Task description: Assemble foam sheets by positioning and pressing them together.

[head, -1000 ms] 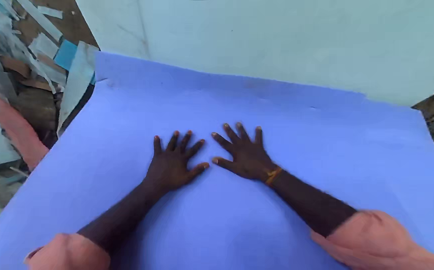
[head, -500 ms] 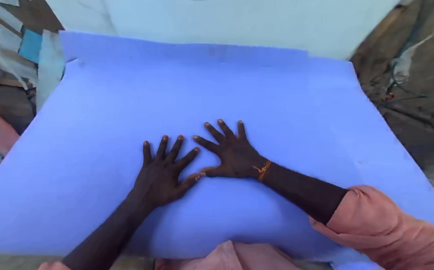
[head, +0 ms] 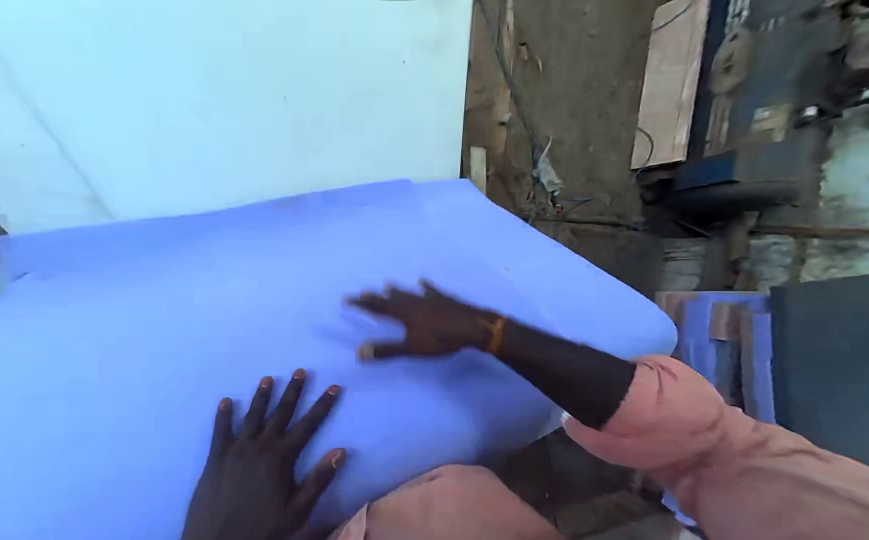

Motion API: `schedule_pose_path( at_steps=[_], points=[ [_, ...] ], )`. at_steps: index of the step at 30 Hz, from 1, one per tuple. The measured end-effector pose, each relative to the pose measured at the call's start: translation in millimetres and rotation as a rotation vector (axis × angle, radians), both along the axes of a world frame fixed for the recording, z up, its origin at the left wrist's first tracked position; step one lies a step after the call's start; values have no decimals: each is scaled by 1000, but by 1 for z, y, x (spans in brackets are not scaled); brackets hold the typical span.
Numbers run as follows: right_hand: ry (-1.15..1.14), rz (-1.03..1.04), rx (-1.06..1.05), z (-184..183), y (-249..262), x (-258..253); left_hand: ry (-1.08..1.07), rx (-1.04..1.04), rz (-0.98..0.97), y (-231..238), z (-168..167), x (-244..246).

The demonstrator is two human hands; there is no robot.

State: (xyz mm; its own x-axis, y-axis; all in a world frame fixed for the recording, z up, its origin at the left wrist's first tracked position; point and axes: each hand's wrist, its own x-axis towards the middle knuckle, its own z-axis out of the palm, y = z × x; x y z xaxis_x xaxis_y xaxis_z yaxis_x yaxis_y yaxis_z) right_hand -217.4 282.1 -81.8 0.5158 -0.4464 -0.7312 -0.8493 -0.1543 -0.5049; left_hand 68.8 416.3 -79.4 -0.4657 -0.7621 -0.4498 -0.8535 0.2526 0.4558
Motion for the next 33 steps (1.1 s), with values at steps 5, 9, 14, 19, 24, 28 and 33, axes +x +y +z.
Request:
schedule_pose_path(
  at_steps=[5,9,14,19,24,28,33],
  points=[
    [169,-7,-116,-36,35,-51,-48,41,-45,-11,3,3],
    [229,-112,-38,-7,-13,-80,-61,37,-23,-20,6,3],
    [295,-128,-15,-19,13,-140,-23,6,-31,-12,-3,10],
    [435,-205,-64,-3,31,-198,-17,27,-36,-9,-3,14],
    [346,-249,-285,-1,29,-176,-46,102,-14,-14,15,-10],
    [297,-121,-191,-34,44,-151,-27,357,17,-30,19,17],
    [298,-109,-99,-29,37,-149,-461,335,586,-40,-37,241]
  ],
)
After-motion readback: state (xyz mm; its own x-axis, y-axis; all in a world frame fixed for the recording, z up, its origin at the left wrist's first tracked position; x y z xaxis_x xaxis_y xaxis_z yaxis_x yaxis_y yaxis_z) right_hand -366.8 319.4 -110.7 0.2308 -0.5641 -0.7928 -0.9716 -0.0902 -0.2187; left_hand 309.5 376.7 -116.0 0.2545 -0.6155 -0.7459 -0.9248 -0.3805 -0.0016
